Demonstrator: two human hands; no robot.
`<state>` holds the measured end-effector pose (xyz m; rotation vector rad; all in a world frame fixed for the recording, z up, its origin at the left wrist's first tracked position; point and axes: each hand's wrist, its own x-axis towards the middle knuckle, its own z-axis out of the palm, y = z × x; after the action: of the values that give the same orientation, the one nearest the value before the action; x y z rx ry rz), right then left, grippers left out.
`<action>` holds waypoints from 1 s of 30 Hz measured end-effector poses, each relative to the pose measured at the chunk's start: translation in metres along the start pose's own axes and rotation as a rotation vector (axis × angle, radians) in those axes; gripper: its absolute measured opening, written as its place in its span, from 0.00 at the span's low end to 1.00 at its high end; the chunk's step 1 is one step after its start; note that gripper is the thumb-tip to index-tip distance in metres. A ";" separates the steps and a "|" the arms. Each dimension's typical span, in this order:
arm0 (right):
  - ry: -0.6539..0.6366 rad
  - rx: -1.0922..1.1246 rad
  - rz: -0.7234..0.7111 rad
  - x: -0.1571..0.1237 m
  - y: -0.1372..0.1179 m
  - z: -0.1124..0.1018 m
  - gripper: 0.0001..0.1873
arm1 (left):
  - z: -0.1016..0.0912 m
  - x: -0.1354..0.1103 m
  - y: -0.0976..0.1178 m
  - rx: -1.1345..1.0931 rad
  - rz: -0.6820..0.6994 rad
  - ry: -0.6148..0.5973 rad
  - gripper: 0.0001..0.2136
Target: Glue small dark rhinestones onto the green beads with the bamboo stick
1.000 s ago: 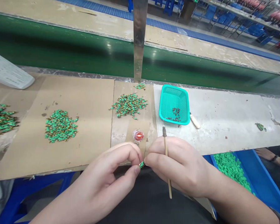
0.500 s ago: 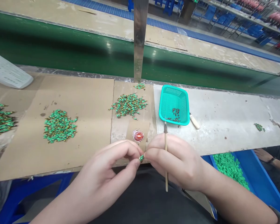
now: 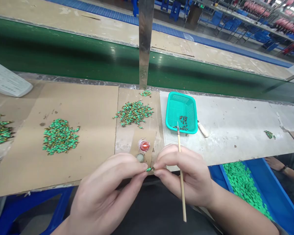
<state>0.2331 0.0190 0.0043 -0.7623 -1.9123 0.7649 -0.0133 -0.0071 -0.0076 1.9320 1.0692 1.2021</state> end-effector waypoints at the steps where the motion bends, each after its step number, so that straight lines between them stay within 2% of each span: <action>1: 0.002 0.015 0.010 -0.001 0.000 0.001 0.06 | -0.001 0.000 0.001 0.006 0.023 -0.009 0.19; 12: 0.018 0.089 0.050 -0.004 0.000 0.008 0.05 | 0.004 -0.013 0.001 0.070 0.096 -0.003 0.20; 30: 0.068 0.137 0.074 -0.011 0.003 0.016 0.04 | 0.006 -0.006 0.006 0.104 0.087 -0.026 0.17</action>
<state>0.2238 0.0096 -0.0099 -0.7678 -1.7596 0.8943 -0.0075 -0.0152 -0.0078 2.0872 1.0627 1.1861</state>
